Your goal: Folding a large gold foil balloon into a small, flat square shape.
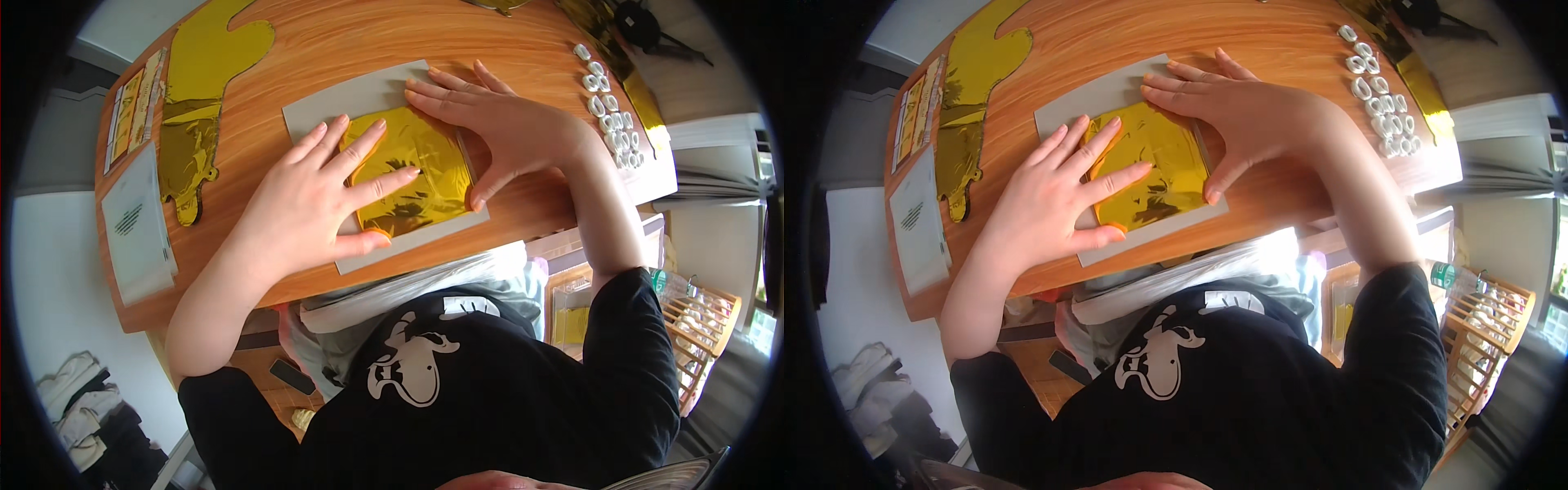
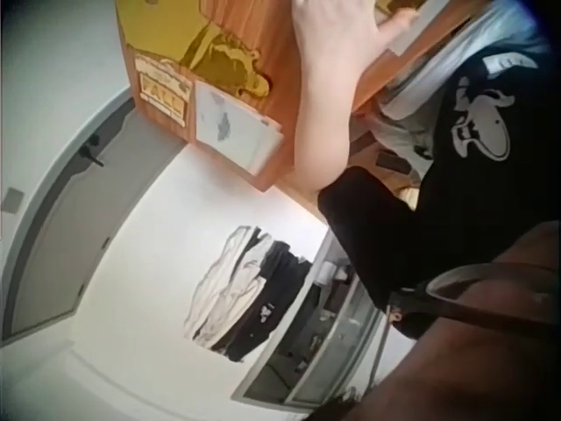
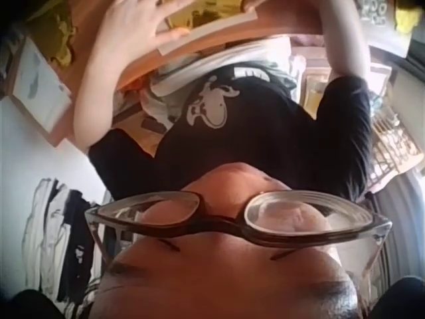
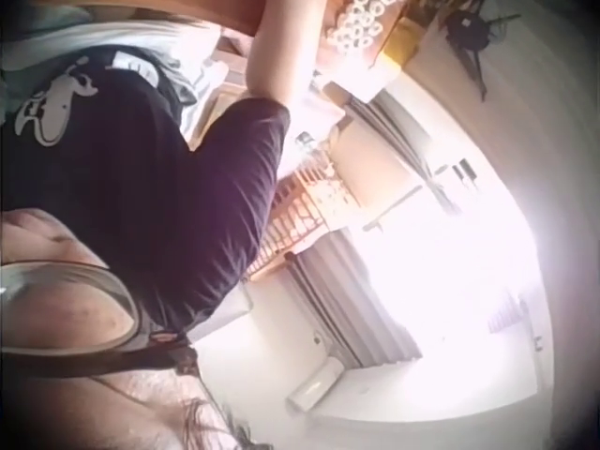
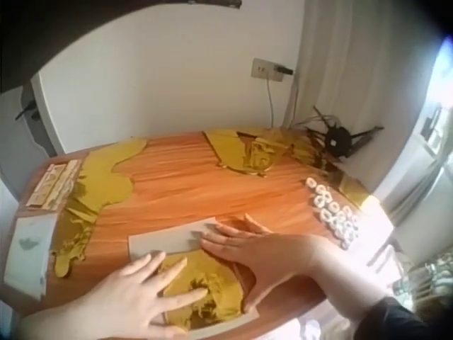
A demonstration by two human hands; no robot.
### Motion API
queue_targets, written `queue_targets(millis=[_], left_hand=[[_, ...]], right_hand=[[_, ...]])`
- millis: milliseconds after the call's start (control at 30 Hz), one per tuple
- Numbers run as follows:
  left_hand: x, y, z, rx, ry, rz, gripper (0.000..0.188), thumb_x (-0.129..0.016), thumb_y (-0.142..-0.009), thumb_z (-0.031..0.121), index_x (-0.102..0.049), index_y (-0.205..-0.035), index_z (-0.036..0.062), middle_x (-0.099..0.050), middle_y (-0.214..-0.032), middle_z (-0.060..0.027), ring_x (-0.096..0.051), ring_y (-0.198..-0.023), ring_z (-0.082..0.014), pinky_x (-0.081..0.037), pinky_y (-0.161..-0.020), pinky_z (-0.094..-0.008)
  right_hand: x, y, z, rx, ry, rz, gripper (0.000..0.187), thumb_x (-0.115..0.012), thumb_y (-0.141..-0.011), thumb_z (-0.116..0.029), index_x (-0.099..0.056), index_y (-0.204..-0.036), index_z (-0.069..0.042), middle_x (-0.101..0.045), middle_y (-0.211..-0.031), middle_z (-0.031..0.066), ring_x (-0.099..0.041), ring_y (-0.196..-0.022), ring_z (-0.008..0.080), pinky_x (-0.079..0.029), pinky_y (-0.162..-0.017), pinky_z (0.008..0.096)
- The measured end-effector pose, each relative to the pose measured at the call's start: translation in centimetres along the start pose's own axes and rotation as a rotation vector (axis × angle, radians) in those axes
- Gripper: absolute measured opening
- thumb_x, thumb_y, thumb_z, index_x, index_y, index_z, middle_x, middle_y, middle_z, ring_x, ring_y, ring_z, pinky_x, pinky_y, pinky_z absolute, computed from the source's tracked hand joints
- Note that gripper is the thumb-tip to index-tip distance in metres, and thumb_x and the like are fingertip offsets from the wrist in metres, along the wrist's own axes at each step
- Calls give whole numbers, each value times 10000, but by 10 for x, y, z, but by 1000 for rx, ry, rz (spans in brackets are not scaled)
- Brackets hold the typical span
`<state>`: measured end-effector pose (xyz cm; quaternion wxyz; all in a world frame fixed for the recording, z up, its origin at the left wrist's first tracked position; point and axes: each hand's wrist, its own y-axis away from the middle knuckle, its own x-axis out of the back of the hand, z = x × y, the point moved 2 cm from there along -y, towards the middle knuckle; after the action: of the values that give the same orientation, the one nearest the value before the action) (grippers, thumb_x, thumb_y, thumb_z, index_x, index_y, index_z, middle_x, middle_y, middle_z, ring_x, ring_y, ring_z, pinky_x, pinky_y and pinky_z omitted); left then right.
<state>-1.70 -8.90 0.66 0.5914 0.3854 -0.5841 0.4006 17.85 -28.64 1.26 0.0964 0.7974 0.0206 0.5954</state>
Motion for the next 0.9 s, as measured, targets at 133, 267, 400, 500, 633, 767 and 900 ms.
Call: queue_targets(millis=[133, 267, 400, 500, 633, 767, 900], left_hand=[[3, 0, 2, -8, -33, 8, 733, -614, -915, 692, -477, -1565, 383, -420, -1624, -188, -452, -1439, -475, -350, -1226, -535], [-2, -1, -2, -42, 0, 19, 712, -667, -885, 665, -553, -1511, 347, -441, -1609, -183, -461, -1424, -484, -348, -1230, -526], [4, 2, 1, 9, 15, -78, 665, -697, -869, 625, -644, -1411, 243, -605, -1431, -214, -491, -1421, -416, -334, -1239, -530], [-1, 5, 0, 16, 18, 8, 664, -702, -864, 611, -667, -1386, 202, -632, -1377, -228, -505, -1413, -395, -314, -1249, -536], [-9, 8, -4, 96, 216, 77, 765, -782, -835, 542, -534, -1401, 91, -596, -1407, -256, -521, -1386, -423, -305, -1250, -562], [-17, 21, 0, 325, 324, 136, 983, -857, -759, 582, -378, -1421, 36, -414, -1574, -289, -374, -1499, -440, -240, -1256, -605], [-4, 38, 4, 483, 250, 111, 1295, -830, -691, 723, -225, -1605, 34, -316, -1647, -287, -228, -1583, -402, -104, -1271, -637]], right_hand=[[-1, -6, 5, 37, -116, 103, 1258, -859, -720, -615, -215, -1672, -103, -236, -1725, 152, -153, -1611, 343, -55, -1305, 572], [-18, -17, -41, 116, -123, 293, 1061, -681, -900, -665, -223, -1667, -93, -233, -1716, 190, -185, -1597, 381, -111, -1298, 578], [-32, -20, -76, 163, 182, 296, 985, -527, -952, -746, -198, -1678, -167, -209, -1728, 163, -220, -1578, 426, -188, -1268, 616], [-32, -26, -70, 177, 186, 239, 1100, -602, -873, -791, -184, -1679, -169, -176, -1739, 147, -237, -1559, 467, -200, -1236, 673], [-36, -29, -57, 250, 156, 286, 1143, -632, -846, -797, -185, -1674, -149, -185, -1735, 153, -241, -1561, 454, -203, -1236, 672], [-36, -36, -52, 214, 63, 272, 1135, -642, -837, -796, -229, -1659, -131, -201, -1727, 162, -221, -1578, 410, -187, -1246, 660], [-35, -40, -52, 183, 203, 213, 1095, -594, -850, -823, -277, -1647, -142, -231, -1717, 168, -187, -1592, 386, -165, -1266, 630]])
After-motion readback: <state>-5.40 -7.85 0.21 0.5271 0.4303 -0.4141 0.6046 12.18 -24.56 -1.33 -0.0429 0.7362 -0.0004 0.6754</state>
